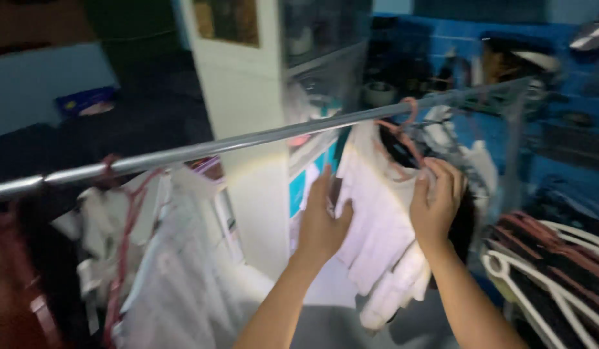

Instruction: The person takes clothes from a laundry basket, places them on hangers, and hangs them on a metal drying rack. Items handled include a pink top, purple shorts, a white shirt, blue shorts, and a red top.

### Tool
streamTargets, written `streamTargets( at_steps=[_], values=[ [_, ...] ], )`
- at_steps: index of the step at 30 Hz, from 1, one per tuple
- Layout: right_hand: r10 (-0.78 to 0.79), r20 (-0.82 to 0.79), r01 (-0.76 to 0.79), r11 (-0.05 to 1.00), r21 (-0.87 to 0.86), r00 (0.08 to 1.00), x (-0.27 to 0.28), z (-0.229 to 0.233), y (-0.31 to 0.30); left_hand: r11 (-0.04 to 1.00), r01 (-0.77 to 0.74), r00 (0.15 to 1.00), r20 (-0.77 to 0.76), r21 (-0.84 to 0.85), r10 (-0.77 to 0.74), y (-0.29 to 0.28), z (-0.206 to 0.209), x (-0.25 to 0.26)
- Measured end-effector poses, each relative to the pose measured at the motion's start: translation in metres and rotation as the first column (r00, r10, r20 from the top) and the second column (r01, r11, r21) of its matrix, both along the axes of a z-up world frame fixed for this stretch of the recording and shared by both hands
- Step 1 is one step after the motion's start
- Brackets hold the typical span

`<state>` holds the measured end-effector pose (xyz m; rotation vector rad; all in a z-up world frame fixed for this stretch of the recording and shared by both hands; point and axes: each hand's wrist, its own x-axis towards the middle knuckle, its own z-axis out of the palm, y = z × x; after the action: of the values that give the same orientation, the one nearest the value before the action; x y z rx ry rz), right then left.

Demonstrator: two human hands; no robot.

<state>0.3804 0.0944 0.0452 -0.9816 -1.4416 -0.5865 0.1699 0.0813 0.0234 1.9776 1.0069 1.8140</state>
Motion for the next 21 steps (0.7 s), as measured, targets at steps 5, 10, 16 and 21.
streamTargets(
  at_steps=[5,10,16,21],
  values=[
    [0.332,0.026,-0.330,0.943,-0.041,0.943,-0.111,-0.016,-0.014,0.824,-0.533,0.841,0.009,0.191,0.542,-0.078,0.021,-0.134],
    [0.636,-0.014,-0.620,0.748,-0.237,0.772,-0.234,-0.028,-0.057,0.485,-0.835,0.503,0.003,0.260,0.864,-0.145,0.023,-0.247],
    [0.848,-0.085,-0.739,0.402,-0.541,0.524,-0.332,-0.005,-0.136,0.253,-0.963,0.248,-0.063,0.090,0.967,-0.185,0.014,-0.311],
    [0.773,-0.045,-0.401,0.277,-0.873,0.633,-0.369,0.001,-0.154,0.484,-0.872,0.489,-0.090,-0.076,0.868,-0.174,0.000,-0.330]
  ],
)
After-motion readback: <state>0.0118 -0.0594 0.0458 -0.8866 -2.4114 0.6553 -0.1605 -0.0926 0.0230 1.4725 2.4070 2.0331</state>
